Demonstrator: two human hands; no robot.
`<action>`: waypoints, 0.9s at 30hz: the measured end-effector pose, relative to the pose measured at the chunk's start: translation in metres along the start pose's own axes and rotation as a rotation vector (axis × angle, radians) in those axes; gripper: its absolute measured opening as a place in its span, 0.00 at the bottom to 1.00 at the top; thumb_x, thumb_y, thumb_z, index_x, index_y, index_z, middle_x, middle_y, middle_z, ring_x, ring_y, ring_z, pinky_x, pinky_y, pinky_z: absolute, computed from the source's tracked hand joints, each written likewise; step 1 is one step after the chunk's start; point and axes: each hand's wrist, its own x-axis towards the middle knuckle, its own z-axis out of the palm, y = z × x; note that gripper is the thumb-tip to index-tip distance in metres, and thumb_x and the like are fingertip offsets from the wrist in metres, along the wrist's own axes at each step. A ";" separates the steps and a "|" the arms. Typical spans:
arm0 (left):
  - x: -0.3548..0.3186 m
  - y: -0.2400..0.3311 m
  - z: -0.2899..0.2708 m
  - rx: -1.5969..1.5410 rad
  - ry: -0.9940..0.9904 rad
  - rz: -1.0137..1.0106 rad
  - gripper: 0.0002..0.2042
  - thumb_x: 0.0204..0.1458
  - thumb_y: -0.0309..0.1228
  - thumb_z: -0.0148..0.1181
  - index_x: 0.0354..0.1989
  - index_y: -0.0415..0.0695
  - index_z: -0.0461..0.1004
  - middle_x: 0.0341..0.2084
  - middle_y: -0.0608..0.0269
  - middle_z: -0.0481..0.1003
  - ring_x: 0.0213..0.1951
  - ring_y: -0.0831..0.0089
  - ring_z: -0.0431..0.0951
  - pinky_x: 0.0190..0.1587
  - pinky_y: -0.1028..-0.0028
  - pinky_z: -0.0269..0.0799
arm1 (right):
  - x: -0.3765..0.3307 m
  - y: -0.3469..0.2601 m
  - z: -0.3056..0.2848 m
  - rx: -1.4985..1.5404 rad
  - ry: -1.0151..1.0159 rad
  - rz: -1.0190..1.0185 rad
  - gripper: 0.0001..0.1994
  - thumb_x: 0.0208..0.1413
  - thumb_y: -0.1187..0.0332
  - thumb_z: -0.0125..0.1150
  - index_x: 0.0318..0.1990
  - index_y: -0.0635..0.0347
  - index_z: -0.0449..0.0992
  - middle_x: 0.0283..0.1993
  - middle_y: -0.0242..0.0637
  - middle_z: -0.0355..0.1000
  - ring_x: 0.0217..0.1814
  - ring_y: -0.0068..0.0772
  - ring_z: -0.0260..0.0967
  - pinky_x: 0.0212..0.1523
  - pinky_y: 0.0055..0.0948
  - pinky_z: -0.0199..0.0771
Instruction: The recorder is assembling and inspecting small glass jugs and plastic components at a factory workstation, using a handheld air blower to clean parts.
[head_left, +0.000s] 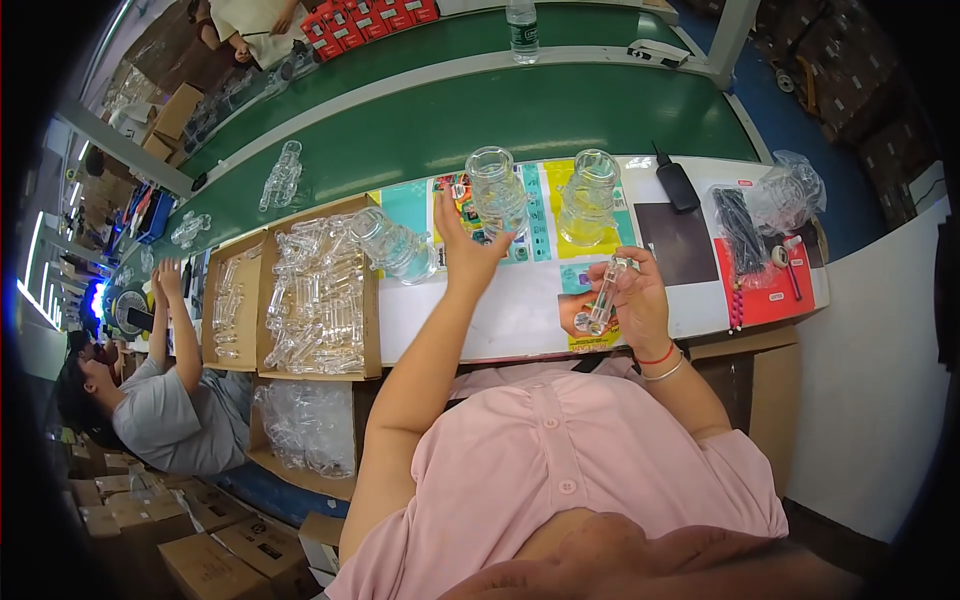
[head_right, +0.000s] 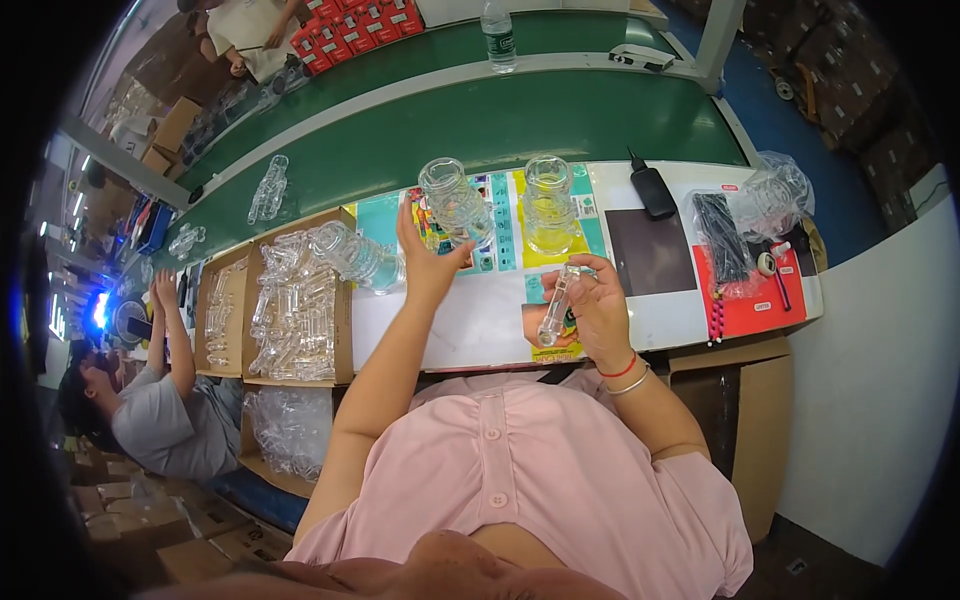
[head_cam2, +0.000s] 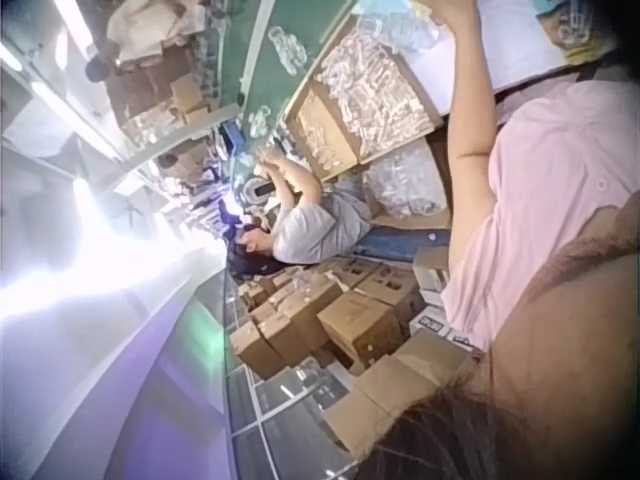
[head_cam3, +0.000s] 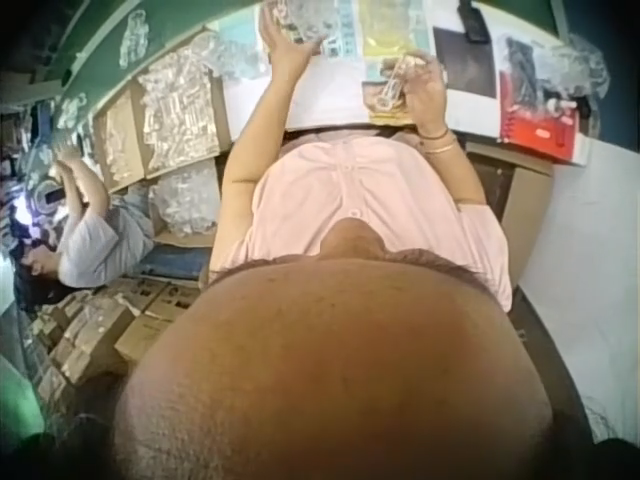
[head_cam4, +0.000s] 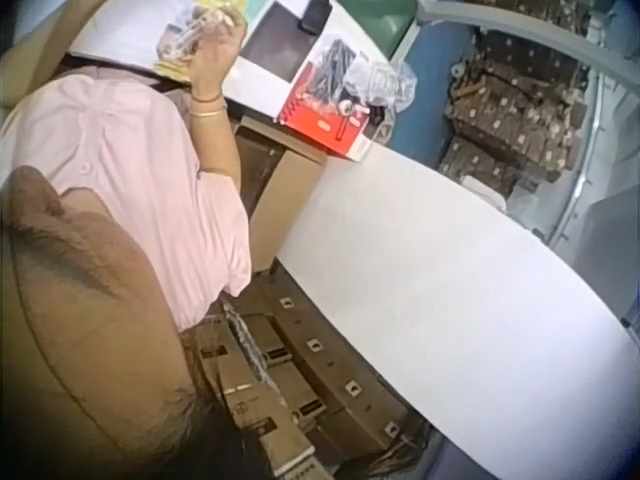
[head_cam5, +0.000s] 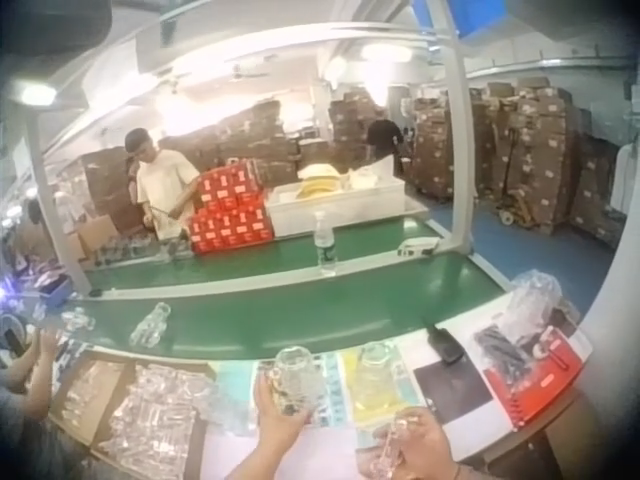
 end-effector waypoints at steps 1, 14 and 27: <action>0.010 -0.009 0.005 -0.001 -0.001 0.002 0.34 0.30 0.26 0.70 0.50 0.38 0.60 0.45 0.56 0.64 0.49 0.61 0.65 0.51 0.69 0.61 | -0.001 -0.001 0.000 0.005 0.004 -0.007 0.21 0.51 0.62 0.57 0.49 0.60 0.59 0.41 0.46 0.69 0.41 0.33 0.69 0.44 0.29 0.71; -0.037 0.048 -0.085 -1.184 -0.362 -0.422 0.44 0.25 0.29 0.74 0.55 0.42 0.52 0.49 0.56 0.63 0.52 0.63 0.64 0.54 0.62 0.62 | -0.006 -0.024 0.036 -0.095 -0.118 -0.099 0.20 0.52 0.61 0.56 0.47 0.63 0.63 0.39 0.44 0.69 0.40 0.30 0.69 0.42 0.27 0.71; -0.042 0.073 -0.104 -1.157 -0.580 -0.486 0.47 0.27 0.29 0.74 0.58 0.37 0.49 0.51 0.53 0.61 0.53 0.64 0.64 0.55 0.64 0.61 | -0.007 -0.019 0.048 -0.425 -0.268 -0.306 0.17 0.45 0.73 0.62 0.44 0.67 0.68 0.40 0.40 0.66 0.43 0.31 0.66 0.46 0.27 0.65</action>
